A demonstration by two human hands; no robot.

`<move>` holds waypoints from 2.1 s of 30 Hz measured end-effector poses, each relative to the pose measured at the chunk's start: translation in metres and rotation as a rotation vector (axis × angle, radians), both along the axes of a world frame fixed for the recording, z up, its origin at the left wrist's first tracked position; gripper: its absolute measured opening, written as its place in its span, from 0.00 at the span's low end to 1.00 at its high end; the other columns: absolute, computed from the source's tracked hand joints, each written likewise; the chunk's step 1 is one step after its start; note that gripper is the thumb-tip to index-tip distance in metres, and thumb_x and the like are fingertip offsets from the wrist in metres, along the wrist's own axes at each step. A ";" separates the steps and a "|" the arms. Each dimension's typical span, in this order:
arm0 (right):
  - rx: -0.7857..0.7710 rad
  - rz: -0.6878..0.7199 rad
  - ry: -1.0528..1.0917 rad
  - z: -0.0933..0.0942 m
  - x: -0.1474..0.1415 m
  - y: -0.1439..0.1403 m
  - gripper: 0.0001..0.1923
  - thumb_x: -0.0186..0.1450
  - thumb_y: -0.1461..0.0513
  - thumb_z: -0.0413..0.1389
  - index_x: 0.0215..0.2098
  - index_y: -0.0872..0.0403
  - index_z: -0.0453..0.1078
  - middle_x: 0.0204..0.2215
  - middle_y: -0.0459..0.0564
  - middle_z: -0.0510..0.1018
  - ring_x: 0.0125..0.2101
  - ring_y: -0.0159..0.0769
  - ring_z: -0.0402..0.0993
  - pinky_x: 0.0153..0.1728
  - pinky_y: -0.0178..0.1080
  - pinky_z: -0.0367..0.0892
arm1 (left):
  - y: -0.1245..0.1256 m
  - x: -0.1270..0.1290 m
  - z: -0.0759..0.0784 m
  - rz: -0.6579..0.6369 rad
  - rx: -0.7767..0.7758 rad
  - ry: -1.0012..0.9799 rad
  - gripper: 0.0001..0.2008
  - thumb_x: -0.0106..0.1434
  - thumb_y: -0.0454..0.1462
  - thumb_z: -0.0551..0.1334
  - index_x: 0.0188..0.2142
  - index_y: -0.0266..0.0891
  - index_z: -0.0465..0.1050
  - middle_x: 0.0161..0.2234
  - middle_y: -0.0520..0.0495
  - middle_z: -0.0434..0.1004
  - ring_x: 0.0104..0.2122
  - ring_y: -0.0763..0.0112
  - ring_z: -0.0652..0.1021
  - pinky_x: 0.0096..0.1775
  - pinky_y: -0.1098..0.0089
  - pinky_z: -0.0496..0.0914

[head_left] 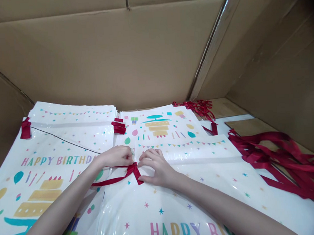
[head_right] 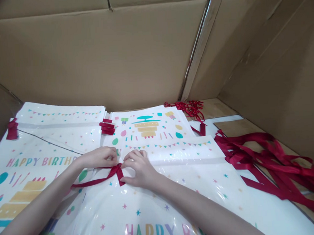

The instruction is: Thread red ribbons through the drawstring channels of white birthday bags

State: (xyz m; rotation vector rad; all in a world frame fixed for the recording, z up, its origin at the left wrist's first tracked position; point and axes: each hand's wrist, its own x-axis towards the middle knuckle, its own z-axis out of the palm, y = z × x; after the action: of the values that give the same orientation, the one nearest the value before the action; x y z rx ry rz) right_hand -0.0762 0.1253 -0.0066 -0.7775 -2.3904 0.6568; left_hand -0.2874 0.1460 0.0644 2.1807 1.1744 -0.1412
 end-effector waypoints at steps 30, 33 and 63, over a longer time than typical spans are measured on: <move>-0.033 -0.067 -0.029 0.000 0.000 0.000 0.23 0.52 0.49 0.64 0.44 0.49 0.73 0.37 0.50 0.79 0.48 0.46 0.64 0.49 0.50 0.47 | 0.002 0.001 -0.006 0.046 -0.021 -0.134 0.06 0.57 0.38 0.59 0.28 0.36 0.69 0.26 0.51 0.70 0.26 0.73 0.70 0.26 0.75 0.61; 0.007 -0.051 -0.020 -0.003 0.000 0.000 0.22 0.54 0.49 0.63 0.44 0.48 0.73 0.41 0.50 0.78 0.51 0.47 0.62 0.50 0.50 0.46 | 0.004 -0.003 -0.010 0.041 -0.046 -0.168 0.05 0.57 0.37 0.59 0.30 0.36 0.71 0.26 0.51 0.70 0.26 0.74 0.71 0.26 0.76 0.62; -0.005 0.021 -0.087 -0.003 0.000 0.001 0.19 0.59 0.50 0.59 0.48 0.42 0.72 0.49 0.49 0.73 0.50 0.43 0.63 0.51 0.52 0.45 | 0.008 -0.017 -0.001 -0.032 0.048 -0.010 0.04 0.57 0.35 0.61 0.27 0.38 0.71 0.26 0.53 0.73 0.26 0.75 0.71 0.27 0.76 0.59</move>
State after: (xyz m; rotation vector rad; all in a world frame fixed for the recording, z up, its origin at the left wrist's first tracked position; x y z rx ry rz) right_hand -0.0758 0.1262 -0.0095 -0.7991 -2.4795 0.6498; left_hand -0.3040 0.1539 0.0636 2.2404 1.1487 -0.1161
